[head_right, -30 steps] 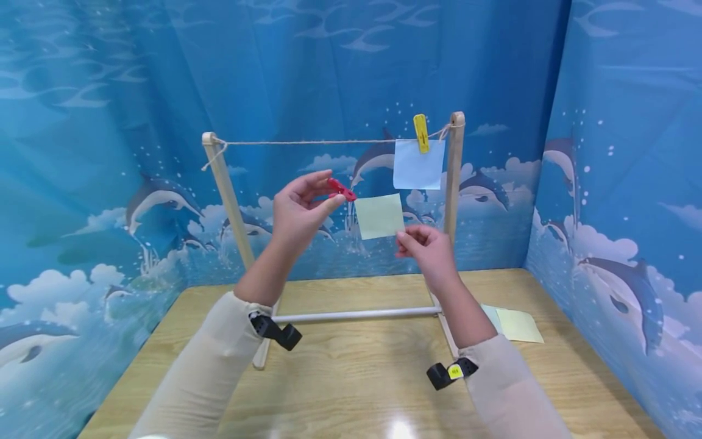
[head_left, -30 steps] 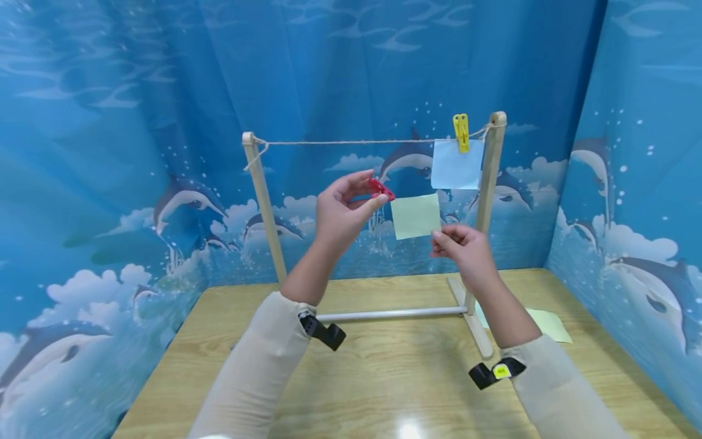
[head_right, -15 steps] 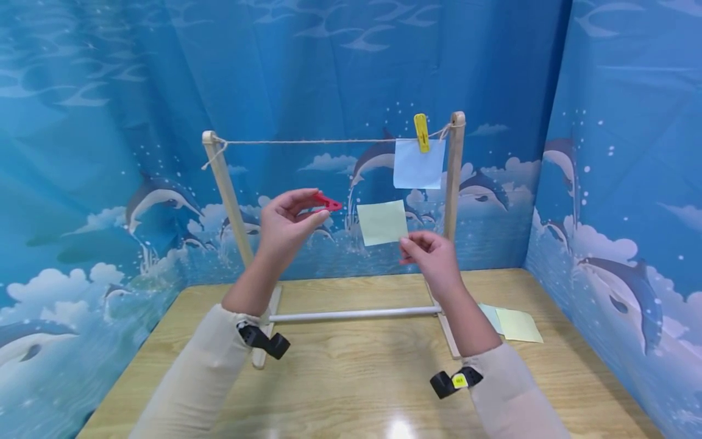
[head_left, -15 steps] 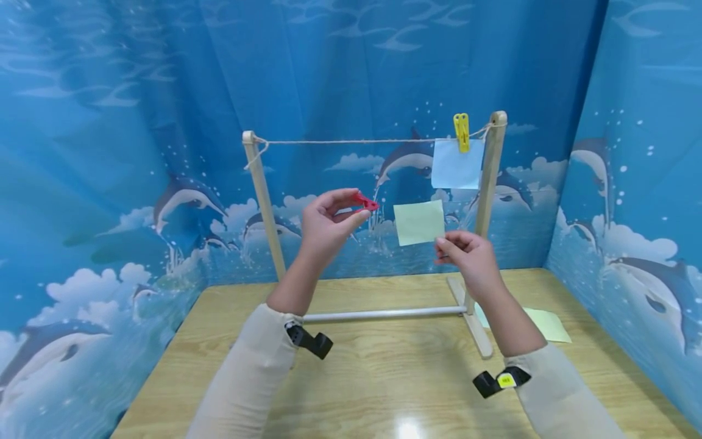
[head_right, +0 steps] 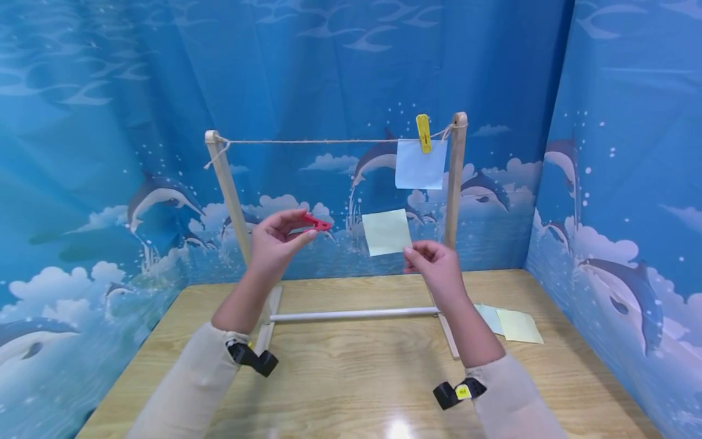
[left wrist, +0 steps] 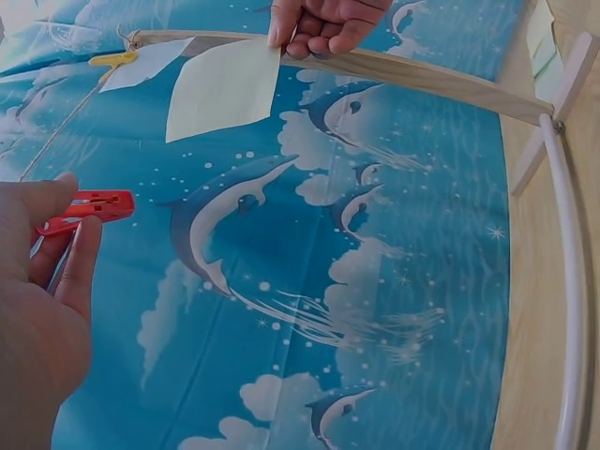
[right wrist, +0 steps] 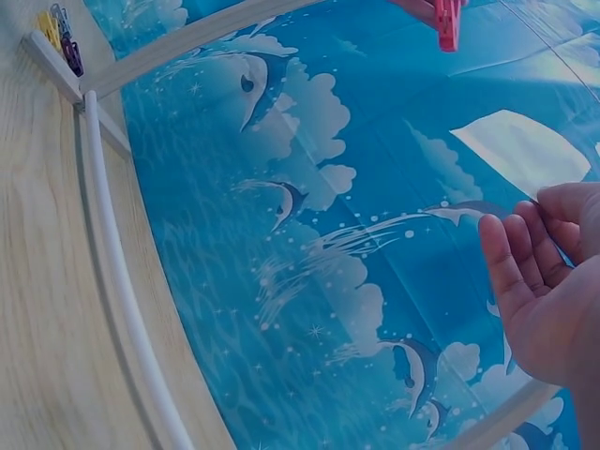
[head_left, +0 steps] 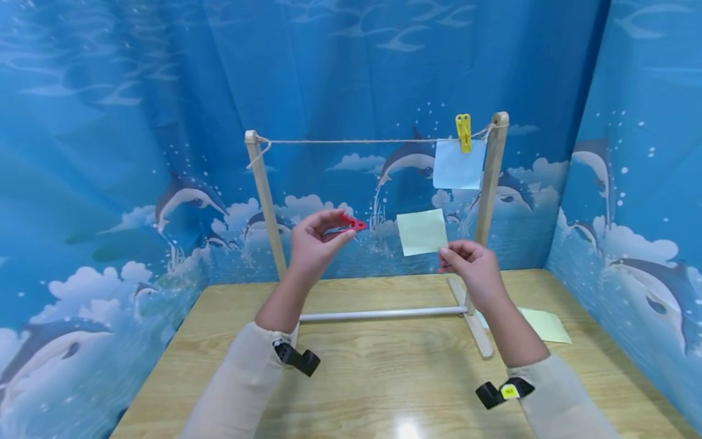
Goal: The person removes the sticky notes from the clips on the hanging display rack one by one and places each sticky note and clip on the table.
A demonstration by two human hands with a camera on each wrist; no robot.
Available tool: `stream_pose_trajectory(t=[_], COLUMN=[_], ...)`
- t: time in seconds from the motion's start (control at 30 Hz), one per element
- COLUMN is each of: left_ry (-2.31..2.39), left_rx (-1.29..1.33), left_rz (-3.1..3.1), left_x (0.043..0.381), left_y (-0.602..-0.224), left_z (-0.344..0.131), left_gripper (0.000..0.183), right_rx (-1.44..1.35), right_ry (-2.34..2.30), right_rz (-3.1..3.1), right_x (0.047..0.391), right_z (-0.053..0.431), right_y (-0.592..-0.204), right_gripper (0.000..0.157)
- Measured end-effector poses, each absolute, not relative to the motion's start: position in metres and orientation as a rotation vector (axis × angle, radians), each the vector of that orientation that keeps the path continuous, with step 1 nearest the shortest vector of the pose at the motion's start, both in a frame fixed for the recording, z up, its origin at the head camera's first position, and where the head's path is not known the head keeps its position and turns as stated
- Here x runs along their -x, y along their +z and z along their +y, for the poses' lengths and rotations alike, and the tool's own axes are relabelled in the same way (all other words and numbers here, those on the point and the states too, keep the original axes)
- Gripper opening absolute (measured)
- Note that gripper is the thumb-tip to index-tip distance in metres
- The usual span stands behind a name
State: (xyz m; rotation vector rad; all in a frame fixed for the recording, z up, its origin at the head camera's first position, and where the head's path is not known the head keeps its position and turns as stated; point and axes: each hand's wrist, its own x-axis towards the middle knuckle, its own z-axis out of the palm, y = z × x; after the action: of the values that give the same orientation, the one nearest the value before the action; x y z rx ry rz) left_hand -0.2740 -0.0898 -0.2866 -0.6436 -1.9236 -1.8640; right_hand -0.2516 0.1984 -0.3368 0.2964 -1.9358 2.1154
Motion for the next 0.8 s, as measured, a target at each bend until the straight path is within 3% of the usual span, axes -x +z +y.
stream_pose_trajectory(t=[0.8], left_ry=[-1.989], left_rx=[0.527], left_rz=[-1.964], left_x=[0.253], left_y=[-0.323], left_z=[-0.126], left_gripper=[0.035], right_rx=[-0.246], right_ry=[2.156], right_rz=[-1.856], right_x=[0.229], right_z=[0.219], right_y=[-0.361], right_gripper=[0.005])
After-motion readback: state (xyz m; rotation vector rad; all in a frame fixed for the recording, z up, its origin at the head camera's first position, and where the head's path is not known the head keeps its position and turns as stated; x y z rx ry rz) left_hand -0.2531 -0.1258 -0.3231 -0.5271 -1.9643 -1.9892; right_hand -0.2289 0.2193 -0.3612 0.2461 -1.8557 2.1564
